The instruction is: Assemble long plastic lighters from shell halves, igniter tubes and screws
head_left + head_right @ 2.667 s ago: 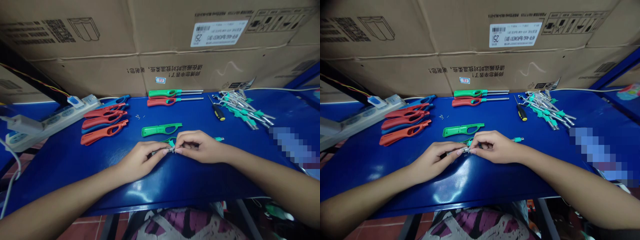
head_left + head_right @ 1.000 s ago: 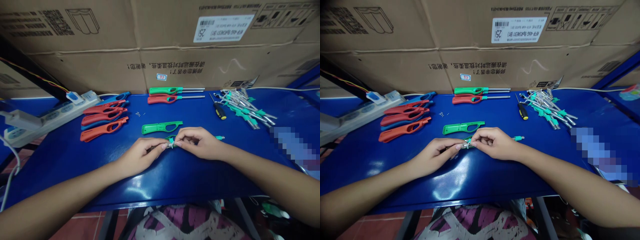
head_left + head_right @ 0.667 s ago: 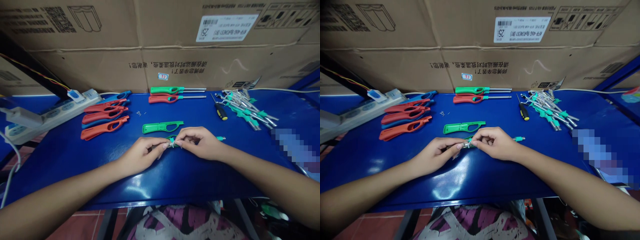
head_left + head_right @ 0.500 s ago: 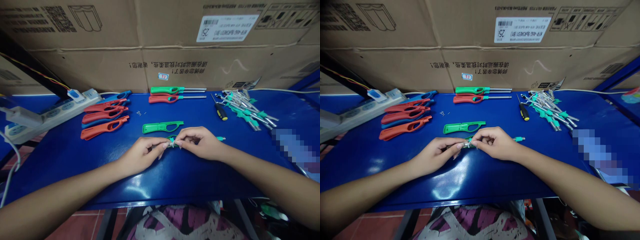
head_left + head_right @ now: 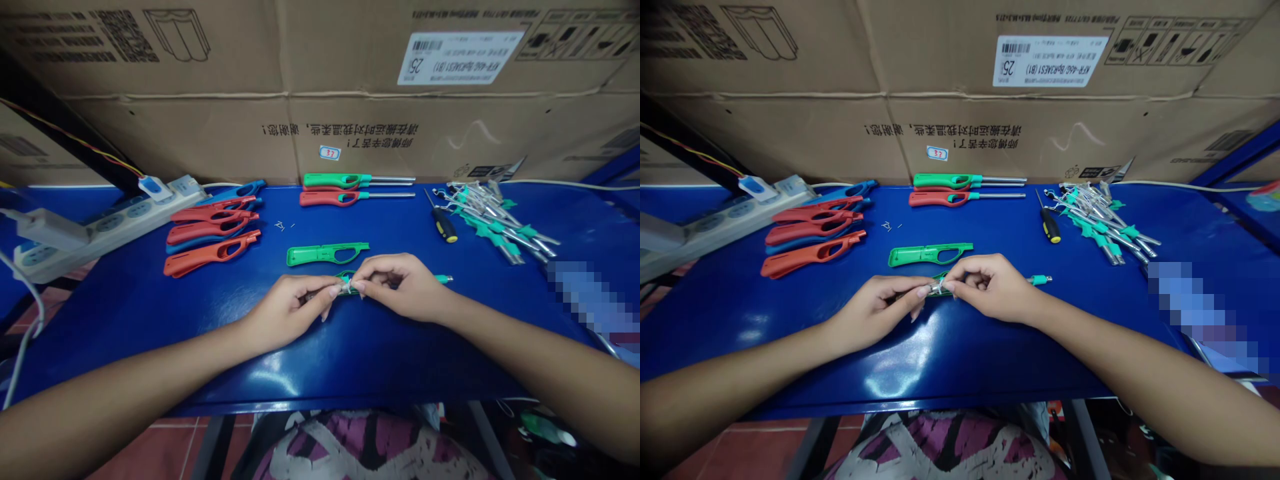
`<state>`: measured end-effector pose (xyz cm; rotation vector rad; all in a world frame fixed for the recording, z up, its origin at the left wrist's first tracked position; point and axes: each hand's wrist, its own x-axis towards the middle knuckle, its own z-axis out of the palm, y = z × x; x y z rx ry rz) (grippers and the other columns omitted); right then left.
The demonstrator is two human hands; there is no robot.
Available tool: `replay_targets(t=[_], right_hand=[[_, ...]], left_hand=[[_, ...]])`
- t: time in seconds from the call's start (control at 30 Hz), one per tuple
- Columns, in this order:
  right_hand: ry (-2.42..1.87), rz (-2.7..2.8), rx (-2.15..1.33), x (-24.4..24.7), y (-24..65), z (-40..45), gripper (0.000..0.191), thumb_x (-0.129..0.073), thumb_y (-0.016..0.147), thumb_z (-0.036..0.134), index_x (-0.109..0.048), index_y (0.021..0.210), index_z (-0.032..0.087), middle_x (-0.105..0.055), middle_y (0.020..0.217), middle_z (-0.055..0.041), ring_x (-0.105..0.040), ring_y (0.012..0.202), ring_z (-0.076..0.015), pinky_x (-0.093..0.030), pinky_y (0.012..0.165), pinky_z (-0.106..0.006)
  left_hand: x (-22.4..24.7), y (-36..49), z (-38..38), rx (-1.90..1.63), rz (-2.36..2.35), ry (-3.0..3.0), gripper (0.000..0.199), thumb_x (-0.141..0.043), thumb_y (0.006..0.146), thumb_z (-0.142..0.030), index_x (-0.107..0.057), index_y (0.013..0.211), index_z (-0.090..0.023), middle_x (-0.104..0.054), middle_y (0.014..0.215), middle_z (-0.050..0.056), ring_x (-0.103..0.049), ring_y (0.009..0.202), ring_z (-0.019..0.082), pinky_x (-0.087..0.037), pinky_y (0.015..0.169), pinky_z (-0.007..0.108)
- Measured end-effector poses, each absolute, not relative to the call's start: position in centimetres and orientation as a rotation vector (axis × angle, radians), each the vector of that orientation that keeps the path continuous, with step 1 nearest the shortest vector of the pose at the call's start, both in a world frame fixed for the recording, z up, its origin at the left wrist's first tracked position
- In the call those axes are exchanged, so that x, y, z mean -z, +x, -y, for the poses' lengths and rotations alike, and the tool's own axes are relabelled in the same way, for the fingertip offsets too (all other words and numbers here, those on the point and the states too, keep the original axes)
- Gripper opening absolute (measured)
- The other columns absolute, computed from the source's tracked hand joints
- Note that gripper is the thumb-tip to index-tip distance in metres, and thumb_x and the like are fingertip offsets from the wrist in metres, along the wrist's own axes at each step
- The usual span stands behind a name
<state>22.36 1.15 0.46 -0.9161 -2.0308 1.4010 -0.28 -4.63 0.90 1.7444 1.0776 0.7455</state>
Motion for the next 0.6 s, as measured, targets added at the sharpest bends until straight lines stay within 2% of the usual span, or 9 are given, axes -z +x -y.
replay_targets(t=[0.13,0.23,0.3,0.4,0.47,0.6], right_hand=[[-0.918,2.037,-1.421,-0.4,22.33,-1.18,0.027,-0.069,0.087,0.041,-0.072,0.084,0.014,-0.059,0.065,-0.0005,-0.043,0.052,-0.0077,-0.033,0.046,-0.022],[-0.908,2.004,-1.474,-0.47,22.37,-1.25,0.028,-0.07,0.086,0.043,-0.071,0.085,0.015,-0.054,0.06,0.0024,-0.041,0.05,-0.0073,-0.031,0.045,-0.021],[-0.897,1.952,-1.539,-0.61,22.42,-1.36,0.029,-0.071,0.086,0.044,-0.068,0.086,0.015,-0.052,0.058,0.0043,-0.041,0.048,-0.0068,-0.03,0.044,-0.021],[-0.895,1.859,-1.628,-0.77,22.47,-1.61,0.031,-0.072,0.086,0.046,-0.064,0.088,0.016,-0.05,0.054,0.0066,-0.041,0.044,-0.0061,-0.029,0.041,-0.021],[-0.901,1.816,-1.645,-0.77,22.47,-1.74,0.032,-0.071,0.087,0.046,-0.063,0.09,0.015,-0.049,0.051,0.0074,-0.04,0.042,-0.0059,-0.028,0.04,-0.021],[-0.885,1.792,-1.592,-0.58,22.34,-1.69,0.029,-0.071,0.087,0.042,-0.063,0.089,0.015,-0.05,0.053,0.0069,-0.042,0.042,-0.0059,-0.029,0.04,-0.021]], left_hand=[[-0.82,-0.31,4.56,-0.745,-1.087,1.802,0.032,-0.05,0.102,-0.033,-0.073,0.091,-0.014,-0.062,0.066,-0.001,-0.055,0.062,0.01,-0.043,0.06,0.02],[-0.58,-0.45,4.48,-0.761,-1.07,1.764,0.026,-0.055,0.099,-0.032,-0.073,0.107,-0.015,-0.071,0.075,0.001,-0.061,0.066,0.011,-0.048,0.065,0.022],[-0.36,-0.51,4.42,-0.801,-1.085,1.702,0.029,-0.065,0.093,-0.031,-0.07,0.116,-0.014,-0.074,0.078,0.002,-0.059,0.06,0.01,-0.047,0.058,0.021],[-0.16,-0.51,4.31,-0.842,-1.158,1.632,0.031,-0.075,0.085,-0.031,-0.072,0.109,-0.012,-0.073,0.072,0.002,-0.051,0.049,0.007,-0.04,0.047,0.019],[-0.22,-0.5,4.27,-0.823,-1.18,1.591,0.026,-0.073,0.087,-0.033,-0.073,0.102,-0.012,-0.074,0.073,0.004,-0.051,0.048,0.007,-0.041,0.046,0.018],[-0.51,-0.61,4.27,-0.771,-1.163,1.583,0.028,-0.063,0.095,-0.037,-0.075,0.1,-0.013,-0.076,0.079,0.006,-0.051,0.049,0.007,-0.042,0.047,0.018]])
